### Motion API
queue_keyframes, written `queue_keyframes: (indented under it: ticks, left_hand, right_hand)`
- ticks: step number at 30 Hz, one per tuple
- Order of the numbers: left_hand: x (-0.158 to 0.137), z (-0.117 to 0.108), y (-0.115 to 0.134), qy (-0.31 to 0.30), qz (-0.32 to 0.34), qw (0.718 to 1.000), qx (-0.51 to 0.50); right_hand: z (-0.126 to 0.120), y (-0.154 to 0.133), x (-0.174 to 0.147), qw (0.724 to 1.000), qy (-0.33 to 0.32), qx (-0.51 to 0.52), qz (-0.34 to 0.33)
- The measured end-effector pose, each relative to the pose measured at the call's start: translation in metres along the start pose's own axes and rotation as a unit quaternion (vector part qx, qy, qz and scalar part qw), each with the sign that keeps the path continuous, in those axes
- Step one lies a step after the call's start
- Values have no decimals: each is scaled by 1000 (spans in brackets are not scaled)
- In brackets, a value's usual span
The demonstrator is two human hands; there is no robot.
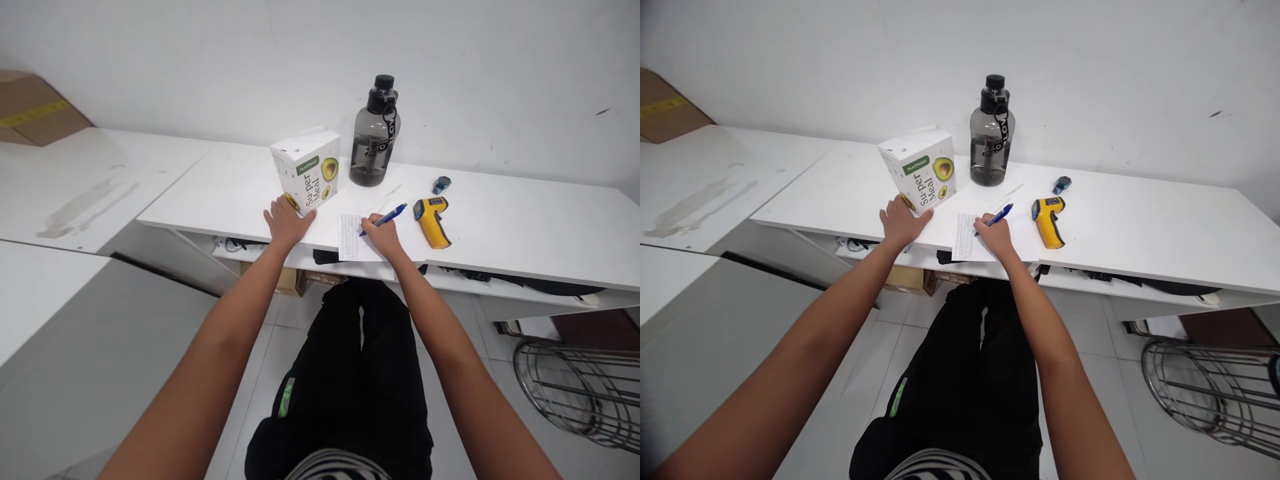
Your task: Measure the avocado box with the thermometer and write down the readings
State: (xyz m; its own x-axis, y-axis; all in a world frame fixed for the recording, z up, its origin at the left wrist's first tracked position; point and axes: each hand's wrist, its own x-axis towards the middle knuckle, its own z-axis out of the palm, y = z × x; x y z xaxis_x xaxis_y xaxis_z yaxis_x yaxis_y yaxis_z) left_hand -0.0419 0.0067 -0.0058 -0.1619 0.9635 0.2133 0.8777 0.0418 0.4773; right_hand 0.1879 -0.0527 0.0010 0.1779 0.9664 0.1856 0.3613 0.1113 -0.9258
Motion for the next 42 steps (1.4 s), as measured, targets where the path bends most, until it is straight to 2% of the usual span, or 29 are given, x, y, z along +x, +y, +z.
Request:
queue_keyframes:
  ticks: [6, 12, 42]
  left_hand:
    - [1, 2, -2, 7, 6, 1000, -7]
    - [2, 5, -4, 5, 5, 1000, -3]
    - [1, 1, -2, -12, -9, 1000, 12]
  right_hand:
    - [1, 1, 1, 1000, 30, 3, 4]
    - [-1, 3, 2, 1000, -3, -11, -3]
    - [2, 7, 2, 997, 67, -21, -29]
